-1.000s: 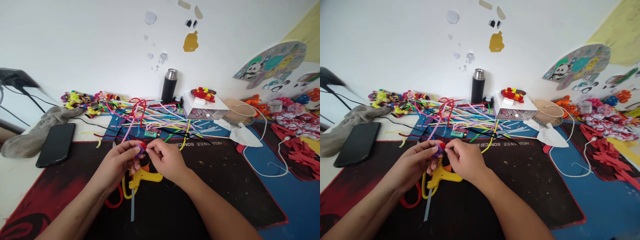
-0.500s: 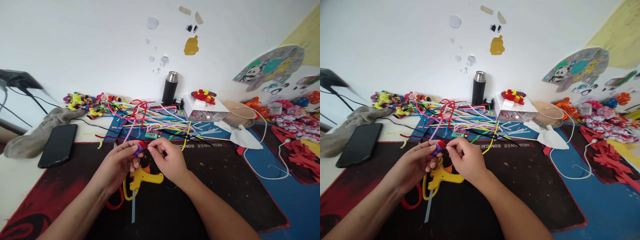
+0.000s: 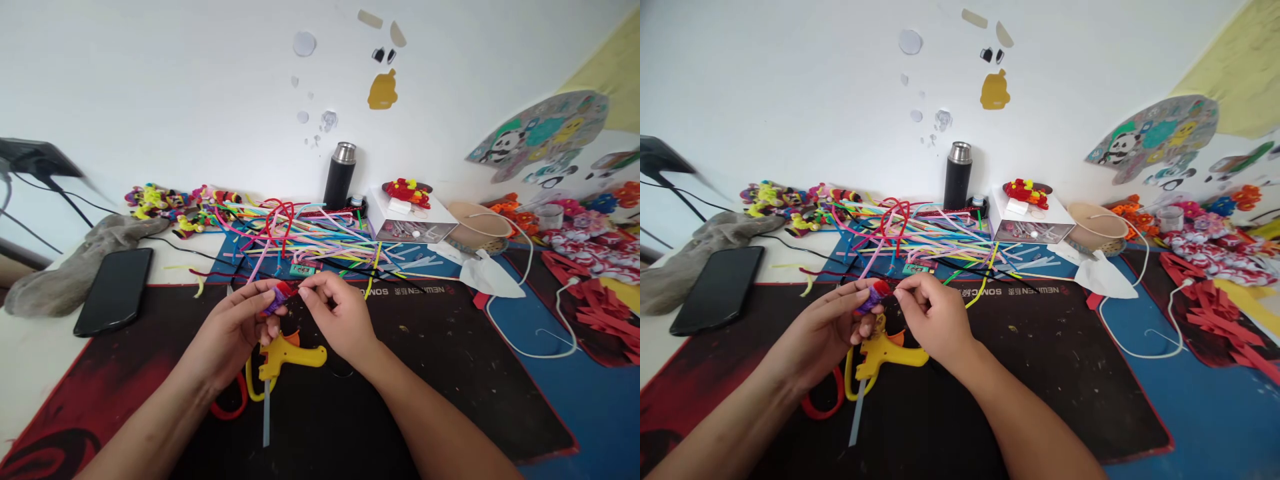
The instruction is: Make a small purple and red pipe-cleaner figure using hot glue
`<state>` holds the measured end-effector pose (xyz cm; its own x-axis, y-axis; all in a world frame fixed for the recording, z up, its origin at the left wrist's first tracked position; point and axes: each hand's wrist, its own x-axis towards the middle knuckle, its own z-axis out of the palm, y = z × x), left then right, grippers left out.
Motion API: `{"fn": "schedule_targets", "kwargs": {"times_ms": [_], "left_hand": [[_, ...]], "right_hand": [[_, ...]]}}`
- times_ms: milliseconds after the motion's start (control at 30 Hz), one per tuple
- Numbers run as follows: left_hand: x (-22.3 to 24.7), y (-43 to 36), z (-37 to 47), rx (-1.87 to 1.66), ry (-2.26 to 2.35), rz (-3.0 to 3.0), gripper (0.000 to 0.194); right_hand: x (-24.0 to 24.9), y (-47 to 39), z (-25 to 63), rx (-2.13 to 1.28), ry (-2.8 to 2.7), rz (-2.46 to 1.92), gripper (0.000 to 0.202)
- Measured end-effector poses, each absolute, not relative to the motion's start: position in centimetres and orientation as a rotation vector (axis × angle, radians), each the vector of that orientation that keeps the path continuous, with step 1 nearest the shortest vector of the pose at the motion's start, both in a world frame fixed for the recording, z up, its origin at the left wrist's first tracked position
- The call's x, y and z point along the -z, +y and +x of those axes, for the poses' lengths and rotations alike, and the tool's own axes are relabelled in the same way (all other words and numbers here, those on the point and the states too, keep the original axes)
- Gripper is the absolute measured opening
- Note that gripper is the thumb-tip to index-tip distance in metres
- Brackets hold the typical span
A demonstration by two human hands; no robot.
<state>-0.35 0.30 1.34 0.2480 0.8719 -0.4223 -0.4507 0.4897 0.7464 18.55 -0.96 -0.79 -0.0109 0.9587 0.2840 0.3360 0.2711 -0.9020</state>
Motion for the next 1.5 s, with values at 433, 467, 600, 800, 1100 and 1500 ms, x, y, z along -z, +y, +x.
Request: {"fn": "schedule_targets", "kwargs": {"times_ms": [433, 467, 600, 800, 1100, 1500], "left_hand": [[-1.4, -0.5, -0.2, -1.011, 0.893, 0.813, 0.045], [-1.4, -0.5, -0.2, -0.979, 0.882, 0.823, 0.046], [-1.2, -0.7, -0.2, -0.88, 0.876, 0.854, 0.05], [-1.2, -0.8, -0.1, -0.87, 0.871, 0.887, 0.054], [-0.5, -0.7, -0.3, -0.787, 0.981, 1.068, 0.05], [-0.5, 0.2, -0.7, -0.946, 1.027, 0.806, 0.057]], "right_hand": [[1.5, -0.2, 18.6, -1.695, -1.092, -1.036, 0.052], [1.3, -0.2, 18.5, -1.722, -1.071, -1.017, 0.052], [1.0, -0.1, 18.5, -1.756, -0.999, -1.004, 0.051], [1.2, 0.2, 18.7, -1.656, -1.015, -1.001, 0.049], [0.8, -0.3, 18.9, -1.332, -1.225, -1.109, 0.036], [-0.1, -1.3, 18.7, -1.012, -1.504, -1.146, 0.026]]}}
